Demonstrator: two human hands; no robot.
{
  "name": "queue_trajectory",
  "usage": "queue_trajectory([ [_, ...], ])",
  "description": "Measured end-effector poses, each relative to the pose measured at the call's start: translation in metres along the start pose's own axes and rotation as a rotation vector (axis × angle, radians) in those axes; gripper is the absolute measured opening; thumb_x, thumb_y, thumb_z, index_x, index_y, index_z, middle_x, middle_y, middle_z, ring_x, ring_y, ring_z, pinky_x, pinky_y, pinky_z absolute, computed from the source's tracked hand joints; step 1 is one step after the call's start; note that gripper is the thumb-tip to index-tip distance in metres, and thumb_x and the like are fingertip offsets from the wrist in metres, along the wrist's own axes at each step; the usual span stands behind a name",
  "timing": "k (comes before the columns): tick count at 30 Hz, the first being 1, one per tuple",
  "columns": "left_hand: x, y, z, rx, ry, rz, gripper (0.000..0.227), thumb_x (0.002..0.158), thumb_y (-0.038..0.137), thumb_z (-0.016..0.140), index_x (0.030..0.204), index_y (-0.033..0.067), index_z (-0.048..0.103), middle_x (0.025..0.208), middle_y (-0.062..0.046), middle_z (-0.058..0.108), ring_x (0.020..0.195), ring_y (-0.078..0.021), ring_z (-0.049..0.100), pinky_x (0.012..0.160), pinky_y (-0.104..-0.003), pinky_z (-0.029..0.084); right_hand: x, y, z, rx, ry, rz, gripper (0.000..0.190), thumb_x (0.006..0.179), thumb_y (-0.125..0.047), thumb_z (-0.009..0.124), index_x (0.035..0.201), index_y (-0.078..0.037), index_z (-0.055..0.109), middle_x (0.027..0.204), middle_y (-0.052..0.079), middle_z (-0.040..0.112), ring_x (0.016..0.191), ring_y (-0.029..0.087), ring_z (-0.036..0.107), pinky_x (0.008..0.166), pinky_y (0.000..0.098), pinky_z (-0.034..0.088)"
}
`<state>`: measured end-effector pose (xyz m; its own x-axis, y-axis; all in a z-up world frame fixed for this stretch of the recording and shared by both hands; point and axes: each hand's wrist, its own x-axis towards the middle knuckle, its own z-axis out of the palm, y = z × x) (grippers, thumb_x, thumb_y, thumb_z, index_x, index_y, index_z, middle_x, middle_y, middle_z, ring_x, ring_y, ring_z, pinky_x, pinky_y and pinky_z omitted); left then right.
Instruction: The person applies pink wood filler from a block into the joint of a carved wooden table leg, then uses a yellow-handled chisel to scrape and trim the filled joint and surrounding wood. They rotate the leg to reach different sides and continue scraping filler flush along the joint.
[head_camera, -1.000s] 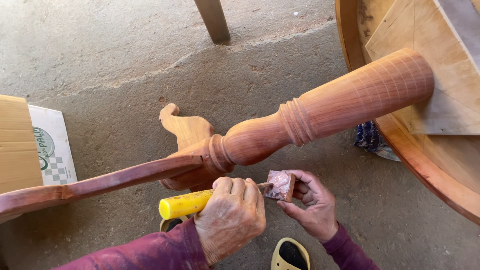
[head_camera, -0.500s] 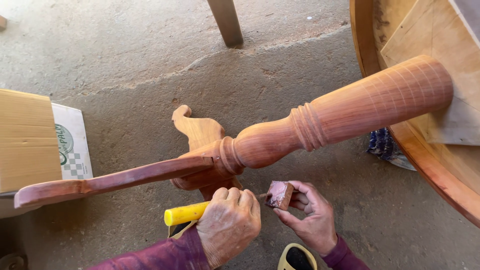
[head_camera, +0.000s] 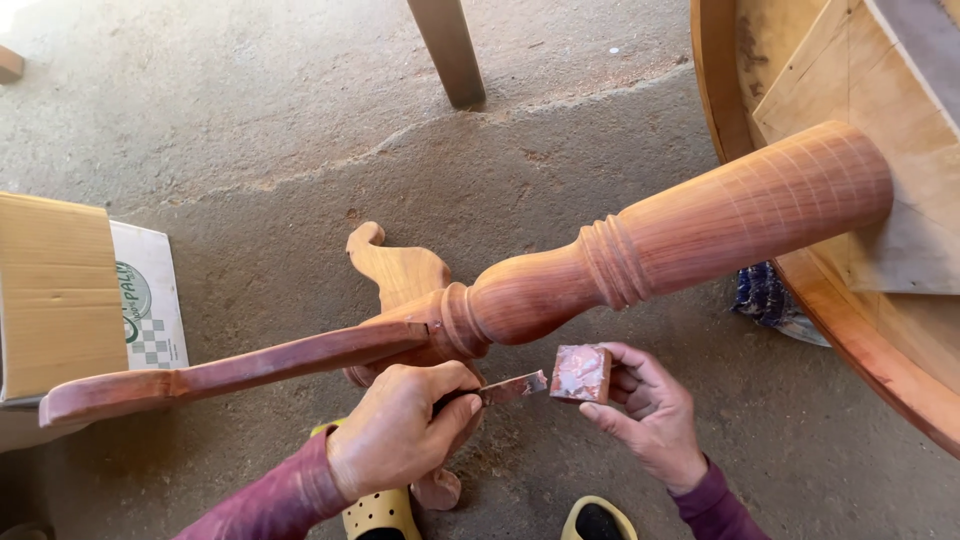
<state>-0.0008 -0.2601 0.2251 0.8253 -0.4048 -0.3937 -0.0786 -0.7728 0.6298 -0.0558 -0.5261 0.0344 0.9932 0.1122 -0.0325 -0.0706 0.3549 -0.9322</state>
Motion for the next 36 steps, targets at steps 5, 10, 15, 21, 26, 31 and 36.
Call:
queue_trajectory([
  [5,-0.006,-0.007,-0.008,-0.282,-0.098,-0.048,0.02,0.094,0.014,0.063,0.106,0.0033,0.074,0.076,-0.011,0.075,0.067,-0.0192,0.071,0.062,-0.034,0.058,-0.001,-0.002,-0.011,0.018,0.046,-0.009,0.068,0.08,-0.002,0.081,0.14,0.006,0.05,0.132,0.02,0.065,0.12,0.026,0.067,0.102,0.0418,0.057],
  [10,-0.018,-0.003,-0.046,-0.28,0.054,0.246,0.026,0.099,0.01,0.067,0.122,-0.0006,0.073,0.094,-0.01,0.081,0.084,-0.0173,0.076,0.074,-0.033,0.061,-0.002,0.003,-0.016,0.029,0.067,0.033,0.068,0.081,-0.004,0.08,0.141,0.005,0.05,0.131,0.018,0.065,0.12,0.023,0.066,0.102,0.0393,0.055],
  [15,-0.014,0.019,-0.105,0.15,0.018,0.049,0.037,0.084,0.02,0.076,0.121,0.0185,0.083,0.08,-0.006,0.075,0.071,-0.0194,0.072,0.065,-0.034,0.057,-0.008,0.011,-0.018,0.015,0.072,0.077,0.066,0.081,-0.005,0.079,0.14,0.005,0.051,0.129,0.017,0.066,0.118,0.023,0.066,0.101,0.0391,0.055],
  [21,0.025,0.011,-0.126,0.605,-0.08,0.208,0.029,0.086,0.038,0.077,0.11,0.0222,0.079,0.074,-0.005,0.069,0.08,-0.0158,0.063,0.094,-0.042,0.041,-0.015,0.009,-0.017,-0.106,0.14,0.145,0.065,0.077,-0.003,0.078,0.137,0.003,0.055,0.125,0.016,0.07,0.113,0.022,0.07,0.098,0.0391,0.059],
  [26,0.058,0.019,-0.108,1.141,-0.138,0.167,0.031,0.093,0.016,0.065,0.111,0.037,0.076,0.087,0.006,0.067,0.083,-0.0122,0.061,0.104,-0.045,0.03,-0.026,0.014,-0.023,-0.045,0.141,0.13,0.064,0.079,-0.001,0.078,0.138,0.004,0.054,0.127,0.016,0.068,0.114,0.022,0.068,0.098,0.0381,0.056],
  [31,0.075,0.014,-0.099,1.437,-0.22,0.328,0.011,0.09,0.025,0.068,0.09,0.0322,0.077,0.089,0.011,0.066,0.091,-0.014,0.061,0.111,-0.049,0.026,-0.035,0.011,-0.026,-0.082,0.199,0.149,0.063,0.079,-0.001,0.077,0.138,0.004,0.054,0.125,0.016,0.068,0.113,0.022,0.069,0.098,0.0379,0.056],
  [36,0.086,-0.002,-0.092,1.351,-0.178,0.598,0.009,0.089,0.025,0.068,0.083,0.0294,0.074,0.08,0.011,0.067,0.092,-0.0164,0.063,0.11,-0.052,0.026,-0.043,0.016,-0.03,-0.06,0.226,0.146,0.064,0.08,0.0,0.076,0.139,0.004,0.054,0.126,0.015,0.067,0.114,0.022,0.067,0.098,0.0381,0.055],
])
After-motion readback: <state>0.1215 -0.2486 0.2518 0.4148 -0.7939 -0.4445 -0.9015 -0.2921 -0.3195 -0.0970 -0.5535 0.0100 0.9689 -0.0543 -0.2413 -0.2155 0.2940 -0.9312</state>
